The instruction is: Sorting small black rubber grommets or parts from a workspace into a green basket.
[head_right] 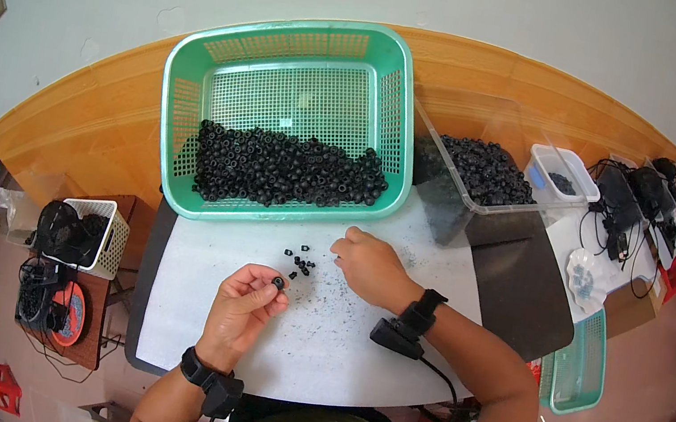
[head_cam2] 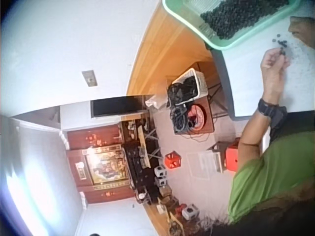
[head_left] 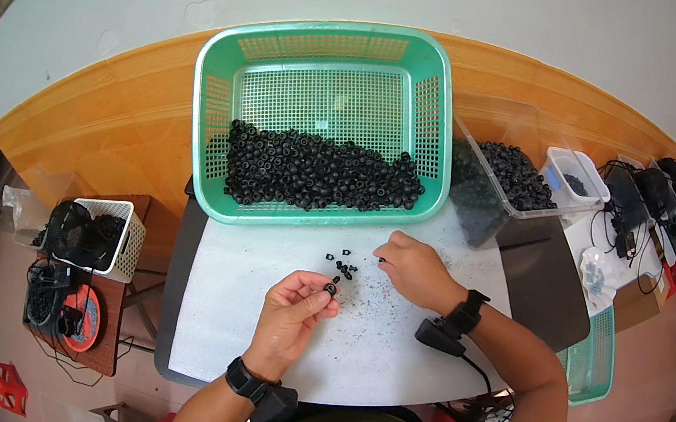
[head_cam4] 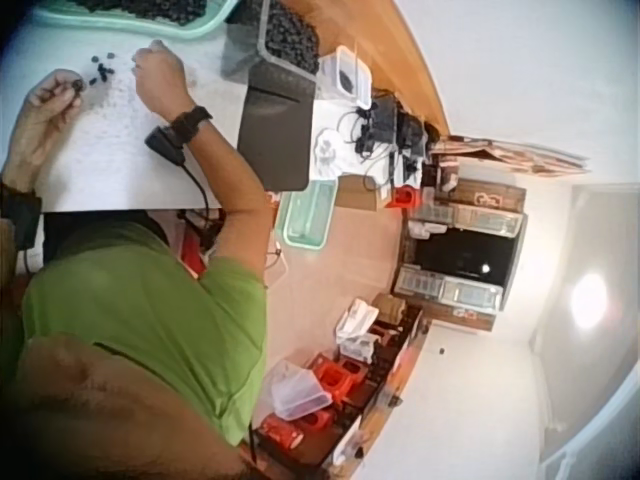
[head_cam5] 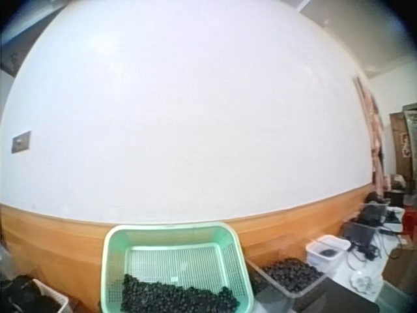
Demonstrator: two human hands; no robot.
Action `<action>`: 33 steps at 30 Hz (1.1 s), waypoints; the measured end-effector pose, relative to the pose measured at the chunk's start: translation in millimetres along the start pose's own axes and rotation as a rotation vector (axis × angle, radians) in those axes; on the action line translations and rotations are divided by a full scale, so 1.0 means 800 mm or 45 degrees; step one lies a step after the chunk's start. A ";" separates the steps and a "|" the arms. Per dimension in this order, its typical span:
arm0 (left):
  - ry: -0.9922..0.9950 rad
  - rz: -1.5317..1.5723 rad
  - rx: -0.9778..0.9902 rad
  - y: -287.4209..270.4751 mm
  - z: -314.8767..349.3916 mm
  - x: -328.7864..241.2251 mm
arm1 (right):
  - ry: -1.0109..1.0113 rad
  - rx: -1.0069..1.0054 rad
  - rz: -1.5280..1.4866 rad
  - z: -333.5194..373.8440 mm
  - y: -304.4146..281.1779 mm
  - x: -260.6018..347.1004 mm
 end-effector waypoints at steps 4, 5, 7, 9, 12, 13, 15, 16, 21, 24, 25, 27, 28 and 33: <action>-0.023 -0.047 0.020 -0.001 0.000 0.005 | 0.033 0.074 0.325 -0.008 0.016 -0.008; -0.022 -0.047 0.019 0.001 0.000 0.005 | 0.018 0.062 0.319 -0.007 0.014 -0.006; -0.050 -0.032 0.041 0.005 0.001 0.008 | 0.051 0.097 -0.016 -0.003 0.005 0.002; -0.047 -0.032 0.065 0.007 0.003 0.010 | 0.086 0.133 -0.354 0.004 -0.003 0.016; -0.032 -0.038 0.120 0.013 0.005 0.014 | 0.481 0.311 -1.022 0.022 0.006 0.026; -0.016 -0.049 0.138 0.014 0.005 0.014 | 0.322 0.233 -0.966 0.025 -0.003 0.040; -0.009 -0.084 0.155 0.017 0.007 0.014 | 0.162 0.156 -0.906 0.027 -0.011 0.058; -0.001 -0.121 0.171 0.018 0.007 0.013 | 0.019 0.085 -0.785 0.028 -0.018 0.070; 0.053 -0.176 0.151 0.017 0.010 0.011 | -0.183 0.009 -0.591 0.034 -0.019 0.087; 0.071 -0.239 0.130 0.017 0.011 0.009 | -0.183 -0.003 -0.510 0.036 -0.017 0.088; 0.076 -0.281 0.122 0.017 0.012 0.009 | -0.191 -0.005 -0.487 0.036 -0.017 0.089; 0.091 -0.292 0.101 0.018 0.012 0.009 | -0.198 -0.003 -0.464 0.036 -0.015 0.090; 0.106 -0.305 0.083 0.017 0.012 0.008 | -0.222 -0.007 -0.419 0.037 -0.014 0.091; 0.100 -0.308 0.066 0.017 0.015 0.009 | -0.235 0.029 -0.389 0.038 -0.010 0.089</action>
Point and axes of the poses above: each hand's wrist, its own z-axis away from the middle knuckle, its own y-axis out of the palm, x = y × z, the point moved 7 cm from there along -z, towards the middle knuckle, and after that the axes turned 10 degrees about y, right-handed, at the moved point
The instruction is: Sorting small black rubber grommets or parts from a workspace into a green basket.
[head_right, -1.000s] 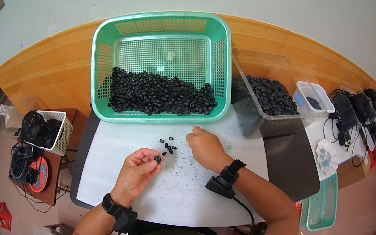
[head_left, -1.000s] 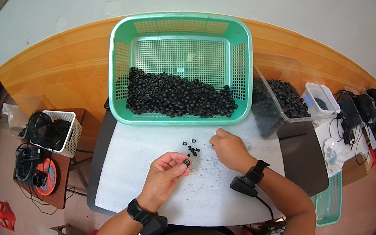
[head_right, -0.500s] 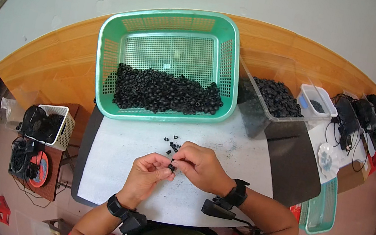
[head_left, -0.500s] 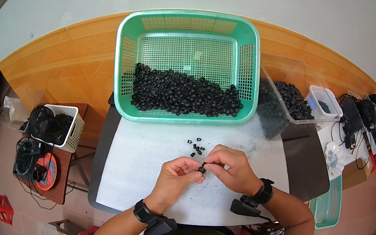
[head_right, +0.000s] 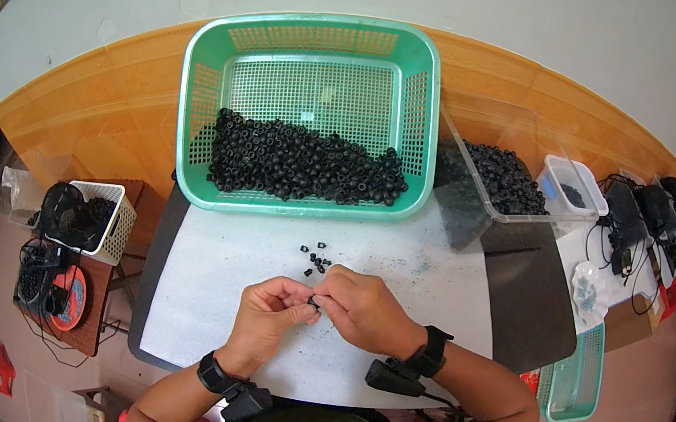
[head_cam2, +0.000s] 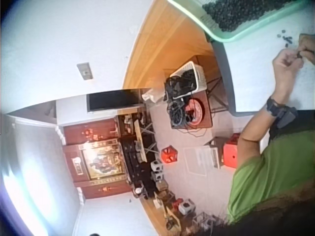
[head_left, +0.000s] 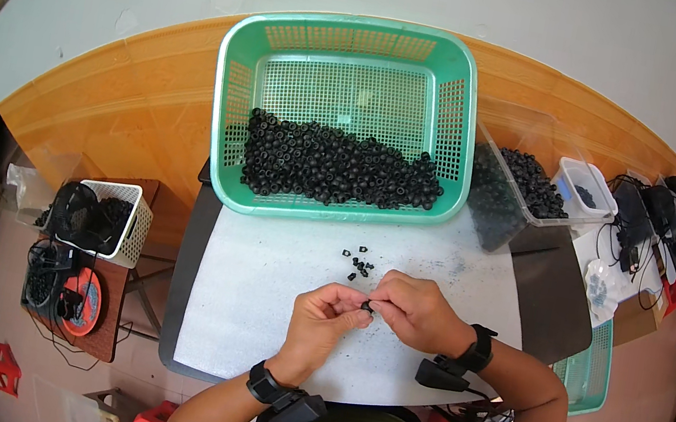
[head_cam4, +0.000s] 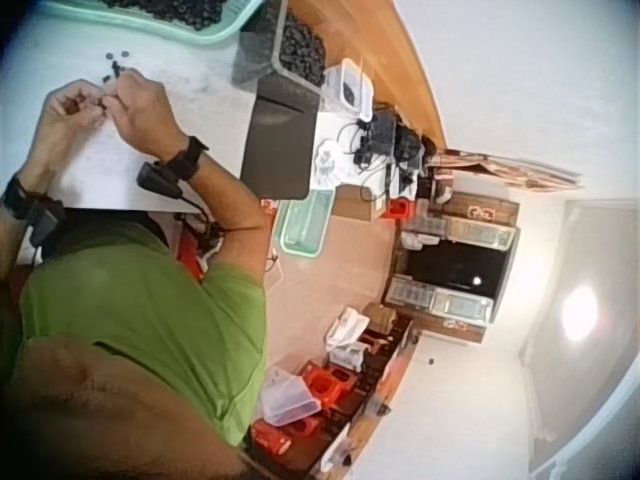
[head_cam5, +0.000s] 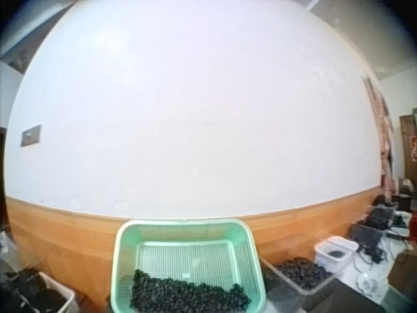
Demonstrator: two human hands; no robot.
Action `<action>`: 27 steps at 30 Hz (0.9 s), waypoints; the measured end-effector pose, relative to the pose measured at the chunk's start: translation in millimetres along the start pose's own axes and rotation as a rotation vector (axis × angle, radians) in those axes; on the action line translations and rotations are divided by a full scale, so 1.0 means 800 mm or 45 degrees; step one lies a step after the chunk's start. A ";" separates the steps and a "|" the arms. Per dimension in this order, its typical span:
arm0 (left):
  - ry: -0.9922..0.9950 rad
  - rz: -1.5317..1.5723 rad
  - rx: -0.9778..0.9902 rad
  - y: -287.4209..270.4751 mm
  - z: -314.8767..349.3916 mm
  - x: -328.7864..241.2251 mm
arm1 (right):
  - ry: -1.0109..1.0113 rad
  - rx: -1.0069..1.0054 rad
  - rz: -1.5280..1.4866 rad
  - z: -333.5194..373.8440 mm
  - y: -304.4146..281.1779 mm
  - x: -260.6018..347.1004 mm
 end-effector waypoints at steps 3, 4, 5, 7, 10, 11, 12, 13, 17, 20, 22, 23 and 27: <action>-0.012 -0.014 -0.017 -0.002 -0.001 -0.001 | -0.037 0.064 -0.006 0.004 0.004 0.001; -0.011 -0.035 -0.027 -0.003 -0.001 -0.001 | -0.053 0.052 0.059 0.006 0.005 0.004; -0.012 -0.035 -0.028 -0.004 0.000 -0.001 | -0.068 0.039 0.125 0.008 0.005 0.007; -0.021 -0.013 -0.046 -0.003 0.001 0.001 | -0.147 -0.026 0.251 0.011 0.011 0.011; -0.031 0.070 -0.054 -0.002 0.002 0.003 | -0.226 -0.108 0.427 0.017 0.016 0.017; -0.034 0.070 -0.052 -0.002 0.002 0.003 | -0.226 -0.121 0.477 0.017 0.016 0.018; -0.033 0.080 -0.047 -0.002 0.002 0.003 | -0.225 -0.123 0.476 0.017 0.016 0.017; -0.032 0.089 -0.041 -0.002 0.002 0.003 | -0.244 -0.112 0.453 0.016 0.016 0.018; -0.077 0.131 0.015 0.000 0.003 0.004 | -0.302 -0.097 0.323 0.019 0.014 0.019; -0.112 0.192 0.057 0.003 0.002 0.004 | -0.362 -0.113 0.204 0.020 0.013 0.017; -0.147 0.216 0.090 0.002 0.002 0.011 | -0.389 -0.097 0.180 0.021 0.014 0.012; -0.149 0.213 0.094 0.001 0.002 0.012 | -0.417 -0.078 0.156 0.022 0.015 0.011; -0.168 0.247 0.154 0.002 0.002 0.015 | -0.481 -0.064 0.161 0.027 0.017 0.012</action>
Point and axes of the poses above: each hand's wrist, its own z-axis away from the middle knuckle, its own y-axis out of the palm, x = y × z, the point moved 7 cm from there along -z, towards the middle knuckle, and after that the axes turned 10 degrees about y, right-handed, at the moved point
